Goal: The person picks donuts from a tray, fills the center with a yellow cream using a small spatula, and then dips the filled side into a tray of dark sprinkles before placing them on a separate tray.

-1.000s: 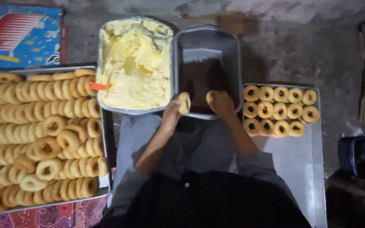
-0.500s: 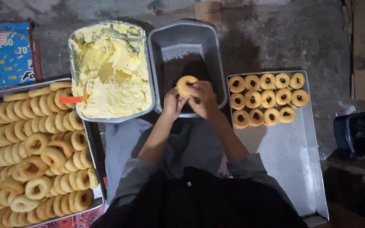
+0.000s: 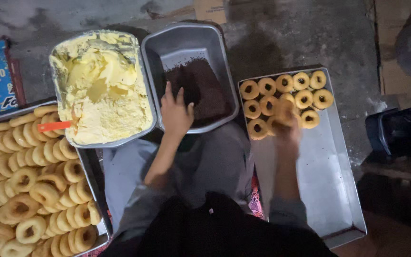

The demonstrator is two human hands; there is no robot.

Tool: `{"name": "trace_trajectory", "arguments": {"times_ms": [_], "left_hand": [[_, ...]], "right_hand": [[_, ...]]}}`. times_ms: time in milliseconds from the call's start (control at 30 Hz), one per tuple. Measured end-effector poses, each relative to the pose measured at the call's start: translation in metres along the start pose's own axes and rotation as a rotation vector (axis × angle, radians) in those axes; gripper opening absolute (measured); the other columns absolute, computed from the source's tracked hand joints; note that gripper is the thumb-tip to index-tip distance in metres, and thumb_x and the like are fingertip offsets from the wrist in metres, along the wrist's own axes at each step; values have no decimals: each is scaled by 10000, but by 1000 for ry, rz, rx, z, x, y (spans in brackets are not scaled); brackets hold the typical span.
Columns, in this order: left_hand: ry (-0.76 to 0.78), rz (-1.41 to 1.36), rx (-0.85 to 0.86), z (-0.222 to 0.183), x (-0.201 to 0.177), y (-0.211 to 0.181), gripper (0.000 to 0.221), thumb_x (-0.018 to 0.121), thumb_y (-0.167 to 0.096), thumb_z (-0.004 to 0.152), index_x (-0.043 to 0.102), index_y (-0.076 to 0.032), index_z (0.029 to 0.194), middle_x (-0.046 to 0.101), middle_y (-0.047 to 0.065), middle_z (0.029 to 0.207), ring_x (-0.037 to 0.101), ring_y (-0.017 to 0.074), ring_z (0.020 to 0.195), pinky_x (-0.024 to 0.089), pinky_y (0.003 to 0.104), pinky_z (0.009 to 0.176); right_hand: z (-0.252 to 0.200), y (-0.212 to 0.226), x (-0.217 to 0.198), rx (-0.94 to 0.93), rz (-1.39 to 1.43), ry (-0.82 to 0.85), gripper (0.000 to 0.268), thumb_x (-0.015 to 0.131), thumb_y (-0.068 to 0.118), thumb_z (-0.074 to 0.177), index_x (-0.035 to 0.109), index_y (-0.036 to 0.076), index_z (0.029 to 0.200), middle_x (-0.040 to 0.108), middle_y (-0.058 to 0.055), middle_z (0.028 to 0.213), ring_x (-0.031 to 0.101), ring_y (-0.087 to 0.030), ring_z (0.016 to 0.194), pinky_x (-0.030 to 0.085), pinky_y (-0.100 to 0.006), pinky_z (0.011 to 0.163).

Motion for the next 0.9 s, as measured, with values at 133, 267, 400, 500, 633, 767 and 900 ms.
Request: {"name": "trace_trajectory", "arguments": {"times_ms": [133, 267, 400, 500, 633, 767, 900], "left_hand": [[-165, -188, 87, -37, -45, 21, 411, 708, -167, 951, 643, -4, 1322, 498, 288, 1447, 499, 456, 1315, 434, 519, 1106], [-231, -268, -40, -106, -70, 69, 292, 663, -72, 964, 687, -2, 1247, 569, 236, 1364, 550, 408, 1285, 450, 477, 1112], [-366, -228, -240, -185, -97, 129, 180, 622, -48, 999, 697, -12, 1159, 606, 201, 1258, 610, 363, 1199, 503, 433, 1053], [-507, -195, -404, -241, -119, 193, 154, 569, -32, 1002, 668, 3, 1115, 610, 199, 1141, 615, 352, 1107, 516, 427, 992], [-781, 112, -508, -275, -177, 306, 116, 598, -62, 1068, 636, 28, 1131, 641, 212, 1109, 618, 374, 1062, 494, 463, 969], [-708, 533, -931, -274, -221, 435, 381, 639, -186, 914, 587, 15, 1234, 525, 280, 1292, 488, 483, 1143, 410, 660, 860], [-512, 647, -749, -269, -189, 462, 466, 647, -222, 970, 518, 78, 1302, 420, 396, 1441, 395, 565, 1218, 368, 757, 829]], "right_hand": [[-26, 47, -169, -108, 176, -652, 385, 698, 273, 1017, 686, -34, 1247, 698, -130, 1069, 676, -235, 907, 567, -340, 727], [-14, 48, -212, -48, 138, -971, 302, 745, 133, 918, 674, -142, 1021, 734, -204, 993, 751, -330, 792, 665, -438, 648], [15, 44, -191, 167, -49, -993, 304, 755, 118, 841, 660, -157, 928, 746, -200, 910, 773, -328, 735, 657, -445, 613], [47, 90, -151, 122, -1101, -637, 337, 748, 202, 907, 691, -116, 1001, 744, -243, 898, 744, -421, 740, 611, -518, 573], [41, 110, -130, 254, -1506, -737, 688, 699, 547, 812, 643, -33, 1178, 659, -254, 1101, 666, -430, 977, 540, -551, 800], [-4, 161, -76, -327, -1413, -1200, 727, 660, 563, 930, 569, -73, 1270, 502, -248, 1160, 549, -387, 1103, 533, -509, 826], [-33, 155, -19, -665, -1172, -884, 583, 628, 538, 1094, 626, -32, 1218, 496, -186, 1156, 569, -316, 1060, 526, -519, 872]]}}
Point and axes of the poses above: each hand's wrist, its own z-axis towards the middle knuckle, its own x-axis out of the palm, y = z × x, the point moved 9 cm from there along z, towards the middle knuckle
